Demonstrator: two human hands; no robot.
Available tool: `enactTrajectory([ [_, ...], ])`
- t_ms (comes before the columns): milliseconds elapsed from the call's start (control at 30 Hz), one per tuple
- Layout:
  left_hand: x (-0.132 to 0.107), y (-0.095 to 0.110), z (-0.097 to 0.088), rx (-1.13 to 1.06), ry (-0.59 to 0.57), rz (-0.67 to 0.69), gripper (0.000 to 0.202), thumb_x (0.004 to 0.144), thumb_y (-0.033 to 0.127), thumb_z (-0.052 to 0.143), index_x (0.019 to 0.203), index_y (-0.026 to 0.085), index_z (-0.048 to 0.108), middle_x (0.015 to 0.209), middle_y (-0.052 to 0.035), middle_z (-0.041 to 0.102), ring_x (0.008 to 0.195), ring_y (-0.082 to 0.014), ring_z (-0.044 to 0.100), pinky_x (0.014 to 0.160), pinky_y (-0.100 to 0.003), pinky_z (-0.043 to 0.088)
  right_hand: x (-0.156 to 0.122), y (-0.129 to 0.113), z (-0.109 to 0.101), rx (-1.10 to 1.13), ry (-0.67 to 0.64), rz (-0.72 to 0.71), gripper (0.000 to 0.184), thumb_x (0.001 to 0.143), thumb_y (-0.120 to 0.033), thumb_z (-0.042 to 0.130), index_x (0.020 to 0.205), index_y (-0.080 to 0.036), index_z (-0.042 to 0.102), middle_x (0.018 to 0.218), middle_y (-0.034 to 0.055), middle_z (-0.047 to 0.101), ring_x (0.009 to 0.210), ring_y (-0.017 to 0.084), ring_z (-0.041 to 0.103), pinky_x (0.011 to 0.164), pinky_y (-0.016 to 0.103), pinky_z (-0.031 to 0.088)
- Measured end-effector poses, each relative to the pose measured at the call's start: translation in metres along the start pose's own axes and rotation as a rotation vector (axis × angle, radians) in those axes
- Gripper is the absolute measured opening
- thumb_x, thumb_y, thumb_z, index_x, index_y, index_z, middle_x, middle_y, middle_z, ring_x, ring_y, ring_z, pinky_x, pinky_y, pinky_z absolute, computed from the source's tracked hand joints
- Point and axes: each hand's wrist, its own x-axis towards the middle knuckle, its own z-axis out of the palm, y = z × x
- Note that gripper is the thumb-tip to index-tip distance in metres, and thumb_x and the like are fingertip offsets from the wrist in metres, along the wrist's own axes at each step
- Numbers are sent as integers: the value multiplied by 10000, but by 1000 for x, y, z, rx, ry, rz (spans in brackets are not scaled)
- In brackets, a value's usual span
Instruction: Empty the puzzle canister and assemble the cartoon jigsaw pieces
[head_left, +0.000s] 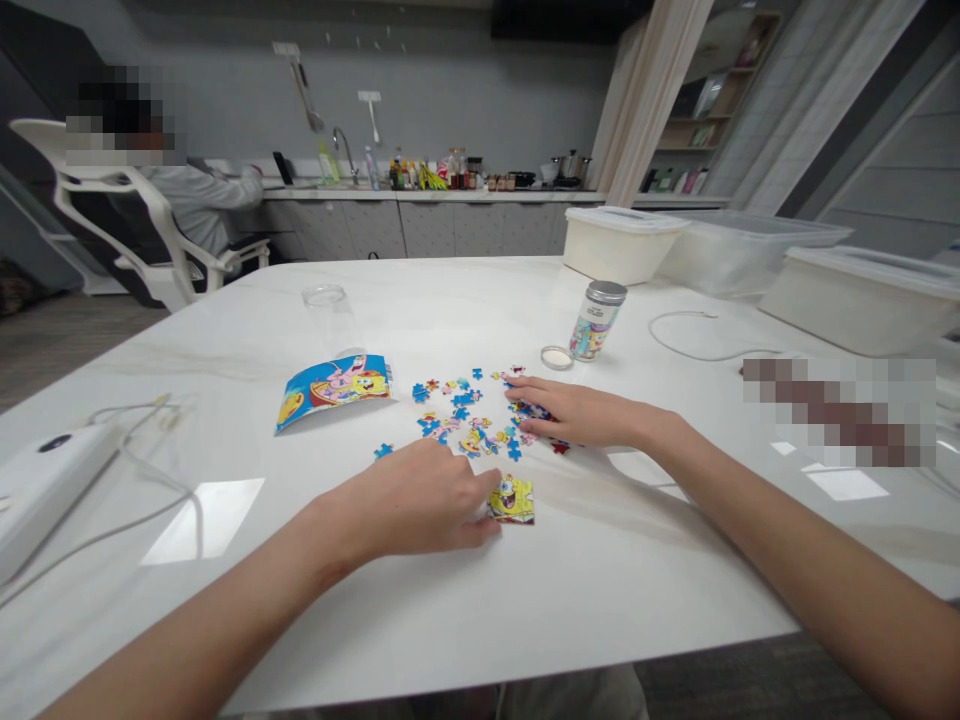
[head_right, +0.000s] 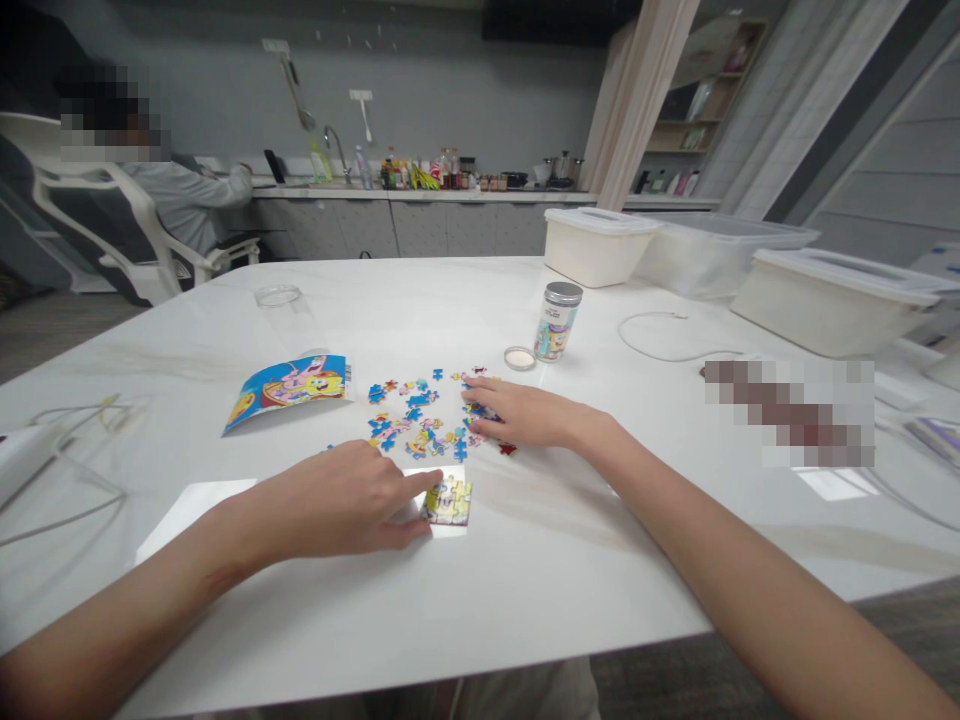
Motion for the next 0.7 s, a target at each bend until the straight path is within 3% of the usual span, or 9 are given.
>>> enactTrajectory([
  [233,0,1,-6,-24,-7,-34,359,836,500,642,860,145,688,546,-48,639,480,-219,603,464,-300,344,1,-7,-5,-3,12,-25,485,1037,-384,238,1410,-178,470,1545,112,380,1437,209,325,1167,435,301],
  [467,1,1,-9,-27,-43,-9,249,853,407,642,831,164,694,539,-27,636,478,-185,593,460,-284,308,-4,-11,-9,-21,-70,48,611,934,-509,492,1438,-167,445,1586,142,291,1427,290,335,1148,456,323],
  [600,1,3,-11,-13,-68,-7,242,861,405,633,843,170,686,550,-26,640,507,-196,616,462,-288,307,-4,-10,-8,-2,-44,34,554,935,-489,494,1420,-222,472,1575,110,325,1414,271,364,1130,441,350],
  [700,1,2,-9,6,-33,-20,364,865,518,605,871,160,667,551,-28,633,498,-201,613,467,-286,331,-3,-8,-7,-4,-40,21,554,934,-506,490,1416,-235,472,1572,102,331,1406,268,376,1121,438,363],
])
